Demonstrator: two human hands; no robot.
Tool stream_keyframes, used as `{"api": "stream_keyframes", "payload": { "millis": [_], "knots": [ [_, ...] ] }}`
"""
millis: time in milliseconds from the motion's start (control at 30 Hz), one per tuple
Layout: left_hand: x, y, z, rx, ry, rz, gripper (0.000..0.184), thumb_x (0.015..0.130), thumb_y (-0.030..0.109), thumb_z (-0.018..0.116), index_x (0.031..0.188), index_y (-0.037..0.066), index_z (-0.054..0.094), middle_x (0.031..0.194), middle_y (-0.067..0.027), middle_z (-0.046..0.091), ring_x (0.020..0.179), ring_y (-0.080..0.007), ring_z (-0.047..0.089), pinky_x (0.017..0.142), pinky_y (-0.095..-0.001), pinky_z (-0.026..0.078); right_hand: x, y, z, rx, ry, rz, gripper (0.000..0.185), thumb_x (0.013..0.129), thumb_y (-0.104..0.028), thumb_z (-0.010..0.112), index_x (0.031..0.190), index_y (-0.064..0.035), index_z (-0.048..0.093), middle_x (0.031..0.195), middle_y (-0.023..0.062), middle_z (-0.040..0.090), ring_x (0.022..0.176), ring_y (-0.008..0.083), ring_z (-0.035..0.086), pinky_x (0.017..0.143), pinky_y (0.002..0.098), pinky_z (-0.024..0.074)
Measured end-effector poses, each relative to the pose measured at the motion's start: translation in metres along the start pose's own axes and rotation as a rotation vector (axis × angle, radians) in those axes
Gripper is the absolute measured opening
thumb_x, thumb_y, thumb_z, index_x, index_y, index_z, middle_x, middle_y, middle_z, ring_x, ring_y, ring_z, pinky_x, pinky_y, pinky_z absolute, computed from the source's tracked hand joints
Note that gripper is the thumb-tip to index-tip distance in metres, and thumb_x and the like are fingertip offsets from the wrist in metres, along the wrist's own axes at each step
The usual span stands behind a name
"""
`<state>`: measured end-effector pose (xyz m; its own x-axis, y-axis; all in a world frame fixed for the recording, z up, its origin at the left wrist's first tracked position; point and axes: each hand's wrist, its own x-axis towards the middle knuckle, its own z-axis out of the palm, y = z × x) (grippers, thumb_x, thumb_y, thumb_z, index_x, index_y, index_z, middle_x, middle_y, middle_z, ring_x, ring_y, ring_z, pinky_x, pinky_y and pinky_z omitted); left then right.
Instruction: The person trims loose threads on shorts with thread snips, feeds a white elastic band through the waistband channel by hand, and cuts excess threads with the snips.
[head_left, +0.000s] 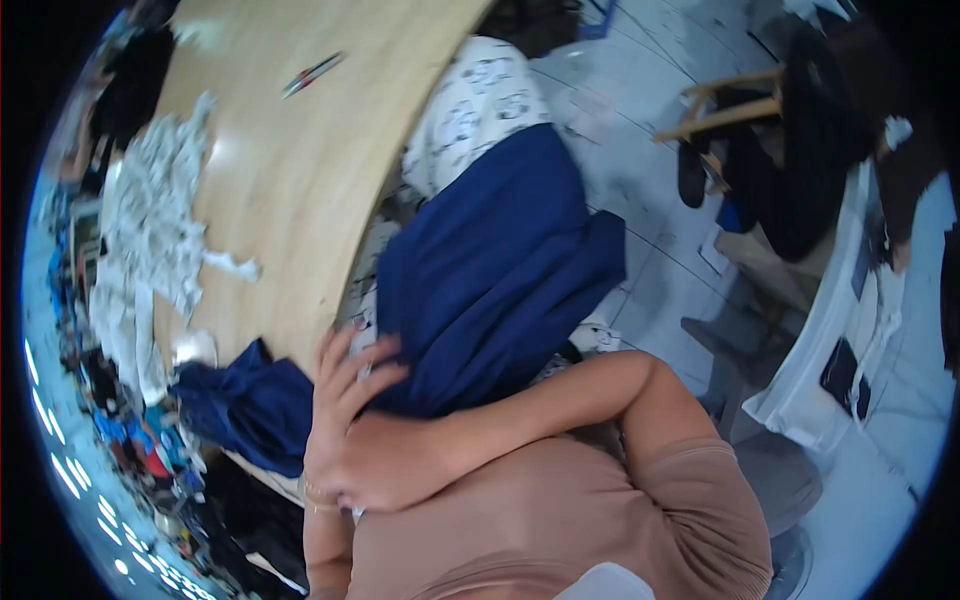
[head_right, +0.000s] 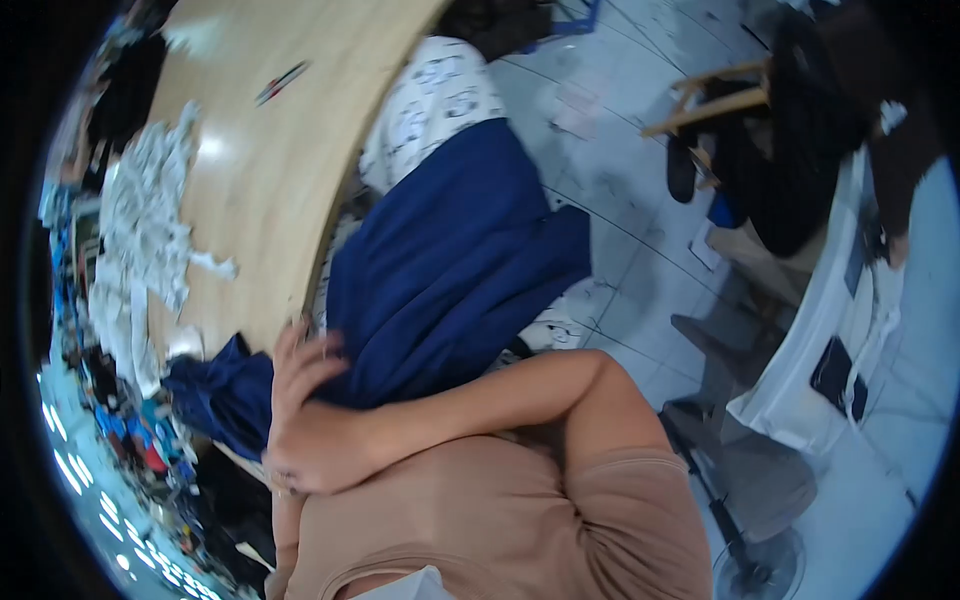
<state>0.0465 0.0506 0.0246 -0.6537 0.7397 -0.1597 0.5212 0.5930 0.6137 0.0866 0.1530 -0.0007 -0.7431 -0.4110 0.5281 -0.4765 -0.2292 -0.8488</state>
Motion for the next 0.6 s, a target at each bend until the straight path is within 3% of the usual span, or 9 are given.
{"api": "stream_keyframes", "payload": {
  "millis": [33, 67, 133, 267, 300, 333, 367, 433, 600],
  "knots": [
    [-0.010, -0.018, 0.008, -0.070, -0.144, -0.026, 0.029, 0.074, 0.021, 0.053, 0.097, 0.006, 0.063, 0.118, -0.0120, 0.058, 0.124, -0.0324, 0.042, 0.106, -0.0465, 0.025, -0.006, 0.006, 0.013, 0.169, -0.095, 0.035, 0.013, 0.070, -0.013, 0.063, 0.072, -0.0001, 0.061, 0.066, 0.0212, 0.060, 0.065, 0.0359, 0.062, 0.062, 0.0453, 0.0461],
    [-0.025, -0.042, 0.020, -0.135, -0.295, -0.058, 0.029, 0.072, 0.023, 0.054, 0.093, 0.006, 0.064, 0.115, -0.0106, 0.060, 0.122, -0.0318, 0.044, 0.106, -0.0454, 0.026, -0.003, 0.010, 0.017, 0.095, -0.133, 0.084, 0.013, 0.070, -0.015, 0.063, 0.072, -0.0015, 0.062, 0.064, 0.0201, 0.059, 0.064, 0.0358, 0.062, 0.061, 0.0453, 0.0458],
    [-0.042, -0.049, 0.045, -0.010, -0.212, -0.184, 0.022, 0.077, 0.017, 0.053, 0.094, 0.007, 0.064, 0.110, -0.0129, 0.062, 0.106, -0.0256, 0.055, 0.101, -0.0418, 0.033, 0.011, 0.019, 0.022, 0.166, -0.173, 0.158, 0.013, 0.071, -0.018, 0.064, 0.070, -0.0049, 0.063, 0.061, 0.0172, 0.059, 0.063, 0.0352, 0.061, 0.059, 0.0449, 0.0454],
    [-0.046, -0.040, 0.056, -0.046, 0.003, -0.360, 0.032, 0.079, 0.026, 0.051, 0.102, 0.005, 0.058, 0.116, -0.0137, 0.058, 0.110, -0.0254, 0.052, 0.103, -0.0411, 0.031, 0.055, 0.001, 0.046, 0.419, -0.132, -0.056, 0.014, 0.074, -0.023, 0.063, 0.072, -0.0089, 0.064, 0.069, 0.0119, 0.063, 0.070, 0.0320, 0.061, 0.062, 0.0429, 0.0466],
    [-0.046, -0.039, 0.055, -0.070, 0.030, -0.396, 0.035, 0.079, 0.028, 0.051, 0.104, 0.004, 0.057, 0.117, -0.0139, 0.057, 0.112, -0.0254, 0.051, 0.104, -0.0409, 0.030, 0.069, 0.001, 0.065, 0.542, -0.184, -0.143, 0.018, 0.074, -0.023, 0.065, 0.085, -0.0103, 0.068, 0.076, 0.0091, 0.066, 0.074, 0.0261, 0.063, 0.064, 0.0384, 0.0479],
    [-0.046, -0.037, 0.053, -0.097, 0.061, -0.430, 0.038, 0.079, 0.030, 0.050, 0.106, 0.004, 0.056, 0.118, -0.0141, 0.056, 0.113, -0.0253, 0.050, 0.104, -0.0407, 0.029, 0.090, 0.001, 0.082, 0.666, -0.310, -0.300, 0.032, 0.075, -0.026, 0.067, 0.103, -0.0091, 0.065, 0.086, 0.0115, 0.066, 0.083, 0.0266, 0.062, 0.070, 0.0366, 0.0478],
    [-0.048, -0.036, 0.050, -0.123, 0.092, -0.467, 0.041, 0.079, 0.032, 0.050, 0.108, 0.003, 0.054, 0.120, -0.0143, 0.055, 0.114, -0.0253, 0.049, 0.105, -0.0405, 0.029, 0.095, -0.010, 0.079, 0.739, -0.407, -0.383, 0.058, 0.083, -0.027, 0.067, 0.133, -0.0101, 0.044, 0.118, 0.0169, 0.058, 0.104, 0.0320, 0.056, 0.087, 0.0462, 0.0433],
    [-0.049, -0.035, 0.044, -0.187, 0.150, -0.522, 0.047, 0.080, 0.037, 0.049, 0.112, 0.002, 0.051, 0.122, -0.0147, 0.053, 0.116, -0.0252, 0.047, 0.106, -0.0402, 0.027, 0.104, -0.032, 0.099, 0.689, -0.406, -0.429, 0.054, 0.080, -0.015, 0.066, 0.130, -0.0060, 0.048, 0.104, 0.0210, 0.060, 0.095, 0.0323, 0.058, 0.079, 0.0432, 0.0462],
    [-0.051, -0.036, 0.021, -0.399, 0.312, -0.614, 0.063, 0.082, 0.048, 0.047, 0.122, 0.000, 0.044, 0.129, -0.0157, 0.047, 0.122, -0.0250, 0.042, 0.108, -0.0393, 0.024, 0.099, -0.042, 0.093, 0.813, -0.444, -0.496, 0.050, 0.080, -0.012, 0.064, 0.128, -0.0095, 0.050, 0.094, 0.0179, 0.061, 0.087, 0.0307, 0.059, 0.073, 0.0419, 0.0460]
  ]
}}
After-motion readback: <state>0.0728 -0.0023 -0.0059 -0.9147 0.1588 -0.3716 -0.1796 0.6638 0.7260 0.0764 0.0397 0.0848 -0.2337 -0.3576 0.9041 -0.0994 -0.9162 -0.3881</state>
